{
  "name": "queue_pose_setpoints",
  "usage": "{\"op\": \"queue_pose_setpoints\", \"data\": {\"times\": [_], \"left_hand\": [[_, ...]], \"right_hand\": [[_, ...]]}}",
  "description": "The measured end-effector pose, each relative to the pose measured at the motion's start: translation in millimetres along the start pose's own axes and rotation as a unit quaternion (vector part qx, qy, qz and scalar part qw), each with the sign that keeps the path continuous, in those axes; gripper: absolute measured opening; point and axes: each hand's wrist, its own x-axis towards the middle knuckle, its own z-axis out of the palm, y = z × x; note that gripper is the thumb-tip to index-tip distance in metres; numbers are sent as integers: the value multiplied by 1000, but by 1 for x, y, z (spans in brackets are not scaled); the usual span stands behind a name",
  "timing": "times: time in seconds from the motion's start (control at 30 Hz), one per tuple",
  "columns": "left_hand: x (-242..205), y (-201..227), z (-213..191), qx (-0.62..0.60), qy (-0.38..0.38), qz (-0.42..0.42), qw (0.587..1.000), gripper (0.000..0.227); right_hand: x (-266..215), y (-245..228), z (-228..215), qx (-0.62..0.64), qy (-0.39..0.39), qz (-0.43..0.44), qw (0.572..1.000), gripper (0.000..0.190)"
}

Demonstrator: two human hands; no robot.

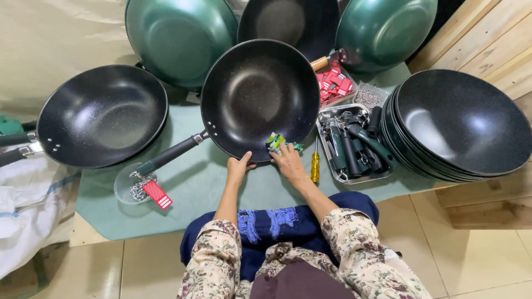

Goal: Assembling handles onto pans by wiping them clean and then fastening screws with a screwdriver.

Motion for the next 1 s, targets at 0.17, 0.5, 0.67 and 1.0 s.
{"op": "queue_pose_setpoints", "data": {"times": [0.17,0.5,0.67,1.0], "left_hand": [[18,-10,0,-62,2,-4,998,61],[47,-27,-8,-26,-5,7,1000,54],[17,12,4,-46,-21,13,999,58],[35,-20,6,-74,-48,-58,994,57]], "right_hand": [[3,-7,5,-26,6,13,1000,25],[11,-16,-1,-20,-2,35,999,26],[13,-14,2,-22,14,32,999,24],[13,-23,-3,-45,36,20,998,21]]}}
